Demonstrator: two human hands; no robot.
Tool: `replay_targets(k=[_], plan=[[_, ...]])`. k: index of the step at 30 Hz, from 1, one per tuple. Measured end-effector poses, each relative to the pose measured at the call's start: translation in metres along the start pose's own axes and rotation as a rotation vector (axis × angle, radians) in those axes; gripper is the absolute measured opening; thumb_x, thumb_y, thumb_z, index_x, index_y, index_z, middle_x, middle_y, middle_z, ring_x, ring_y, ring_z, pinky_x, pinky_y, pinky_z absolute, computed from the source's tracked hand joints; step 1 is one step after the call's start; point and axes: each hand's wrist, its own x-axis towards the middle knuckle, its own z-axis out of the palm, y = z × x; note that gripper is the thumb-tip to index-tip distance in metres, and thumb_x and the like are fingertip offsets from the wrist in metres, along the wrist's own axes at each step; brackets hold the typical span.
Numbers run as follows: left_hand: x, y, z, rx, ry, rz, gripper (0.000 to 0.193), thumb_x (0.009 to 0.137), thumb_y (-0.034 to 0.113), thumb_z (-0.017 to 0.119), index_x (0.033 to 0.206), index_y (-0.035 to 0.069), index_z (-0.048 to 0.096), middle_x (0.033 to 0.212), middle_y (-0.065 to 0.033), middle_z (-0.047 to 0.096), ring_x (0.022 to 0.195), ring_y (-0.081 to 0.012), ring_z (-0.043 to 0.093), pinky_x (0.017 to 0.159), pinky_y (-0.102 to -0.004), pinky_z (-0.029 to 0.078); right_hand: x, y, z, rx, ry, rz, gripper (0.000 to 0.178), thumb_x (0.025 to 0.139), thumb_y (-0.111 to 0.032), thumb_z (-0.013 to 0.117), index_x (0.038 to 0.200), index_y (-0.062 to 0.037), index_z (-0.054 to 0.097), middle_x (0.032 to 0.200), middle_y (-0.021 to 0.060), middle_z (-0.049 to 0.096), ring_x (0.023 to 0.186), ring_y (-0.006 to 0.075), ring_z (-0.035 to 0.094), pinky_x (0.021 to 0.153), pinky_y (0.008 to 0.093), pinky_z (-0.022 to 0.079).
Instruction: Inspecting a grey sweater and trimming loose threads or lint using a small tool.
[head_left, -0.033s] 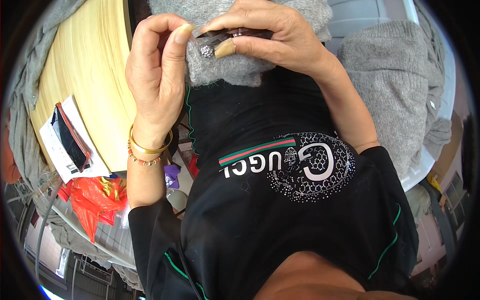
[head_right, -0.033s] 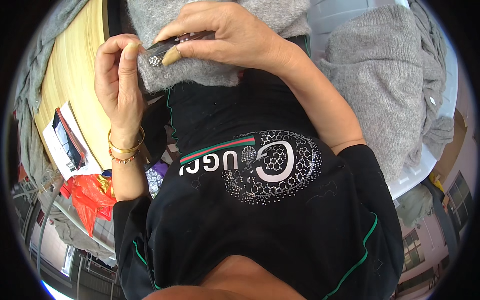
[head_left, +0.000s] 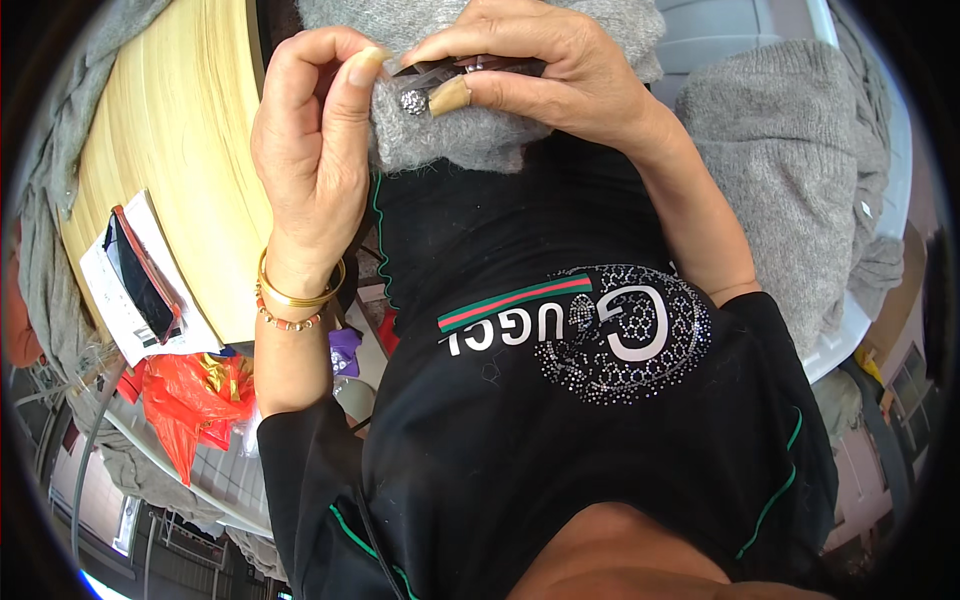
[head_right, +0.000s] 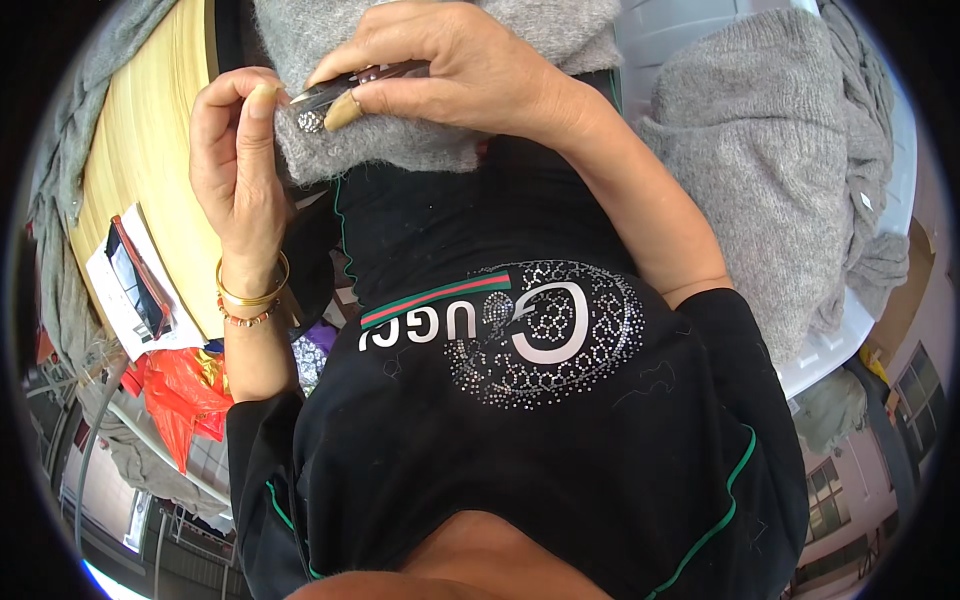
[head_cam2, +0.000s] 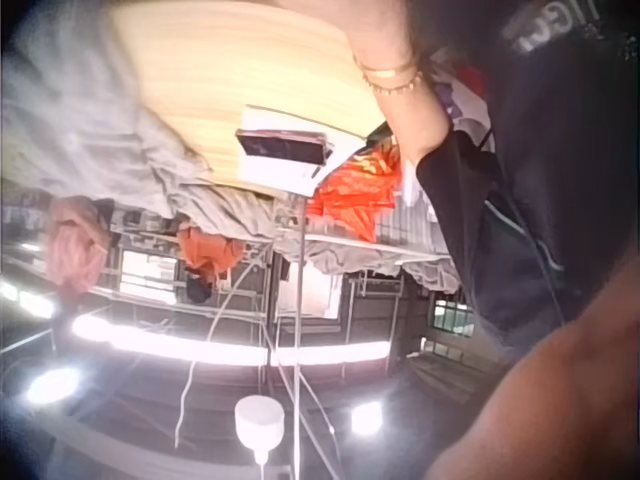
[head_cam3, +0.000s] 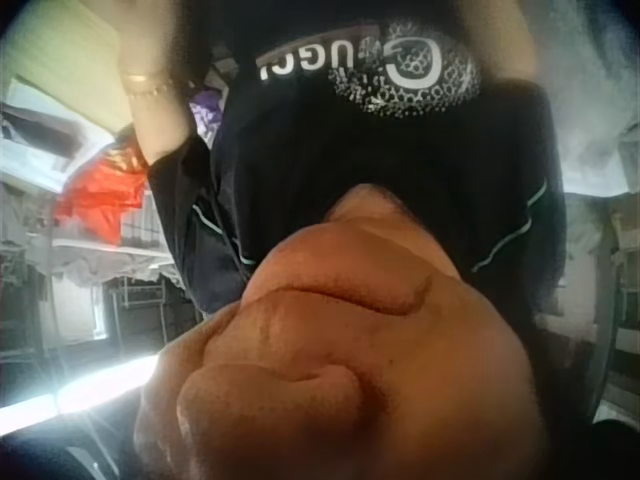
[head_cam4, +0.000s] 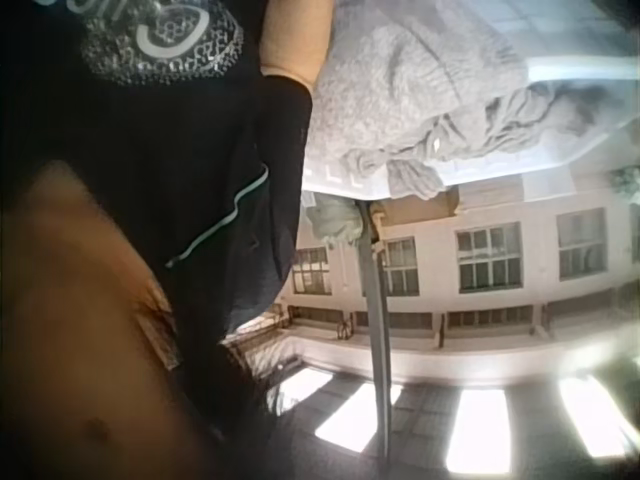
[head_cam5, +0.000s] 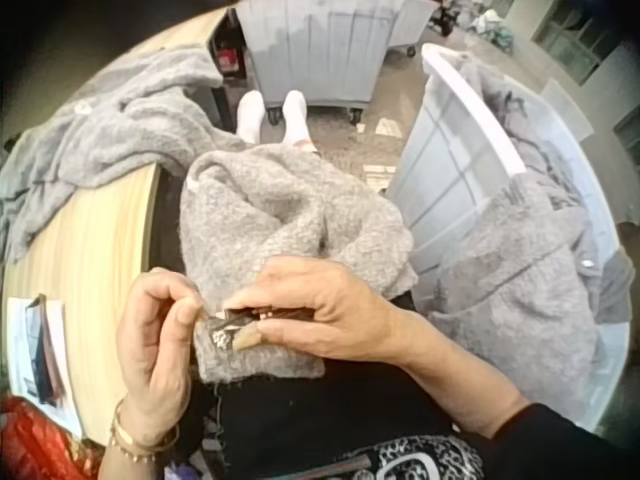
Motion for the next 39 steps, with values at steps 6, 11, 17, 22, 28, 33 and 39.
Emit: replay_targets(k=[6,11,17,22,28,33,39], plan=[[-0.001,-0.004,-0.001,-0.14,-0.026,-0.072,0.013,0.106,0.006,0.058,0.117,0.001,0.058,0.103,-0.0002,0.06,0.091,-0.0059,0.053,0.08,-0.0201,0.044,0.005,0.005,0.003,0.079,0.052,-0.146,0.03,0.088,-0.009,0.077,0.118,-0.0039,0.074,0.089,0.0076,0.066,0.082,0.019,0.062,0.074,0.0305,0.048],[-0.001,-0.006,-0.001,-0.141,-0.056,-0.088,0.013,0.106,0.006,0.058,0.118,0.0,0.059,0.103,-0.0002,0.06,0.092,-0.006,0.054,0.081,-0.0204,0.045,0.006,0.009,0.001,0.075,0.045,-0.223,0.029,0.087,-0.006,0.077,0.116,-0.0038,0.075,0.086,0.0069,0.066,0.082,0.0208,0.062,0.074,0.0315,0.049],[-0.004,-0.008,0.0,-0.128,-0.083,-0.101,0.013,0.106,0.006,0.058,0.117,0.0,0.06,0.102,0.0005,0.061,0.089,-0.0047,0.052,0.078,-0.0189,0.044,0.007,0.008,-0.004,0.059,0.008,-0.227,0.025,0.086,-0.005,0.076,0.111,-0.0056,0.076,0.086,0.0065,0.066,0.082,0.0211,0.062,0.074,0.0319,0.049],[-0.003,-0.005,0.001,-0.126,-0.083,-0.131,0.013,0.105,0.006,0.059,0.116,0.0,0.061,0.1,0.0013,0.061,0.086,-0.0035,0.051,0.074,-0.0183,0.043,0.006,0.01,-0.006,0.052,-0.015,-0.207,0.023,0.086,-0.006,0.076,0.11,-0.0063,0.077,0.086,0.0068,0.066,0.08,0.0215,0.062,0.073,0.0322,0.049],[0.002,-0.001,0.002,-0.183,-0.051,-0.251,0.016,0.106,0.014,0.061,0.116,0.002,0.062,0.095,0.0047,0.06,0.08,-0.0027,0.048,0.069,-0.0181,0.039,0.004,0.013,0.0,0.165,0.061,-0.13,0.026,0.089,-0.008,0.077,0.115,-0.0029,0.074,0.093,0.0037,0.069,0.081,0.0154,0.063,0.073,0.0295,0.049],[0.021,-0.004,-0.003,-0.246,-0.124,-0.389,0.019,0.108,0.018,0.056,0.117,0.003,0.065,0.104,0.0027,0.064,0.088,0.0002,0.054,0.074,-0.017,0.041,-0.01,-0.002,-0.009,0.456,0.091,0.383,0.049,0.088,-0.011,0.083,0.132,-0.0001,0.064,0.097,-0.0026,0.068,0.082,0.0046,0.058,0.069,0.0226,0.045],[0.055,-0.004,0.016,-0.406,-0.263,-0.597,0.025,0.108,0.026,0.053,0.117,0.005,0.063,0.108,-0.005,0.068,0.086,-0.0127,0.065,0.076,-0.0274,0.052,-0.012,-0.001,-0.015,0.48,0.156,0.443,0.024,0.09,-0.01,0.08,0.111,0.001,0.074,0.093,-0.0012,0.071,0.079,0.0056,0.061,0.069,0.0221,0.048]])
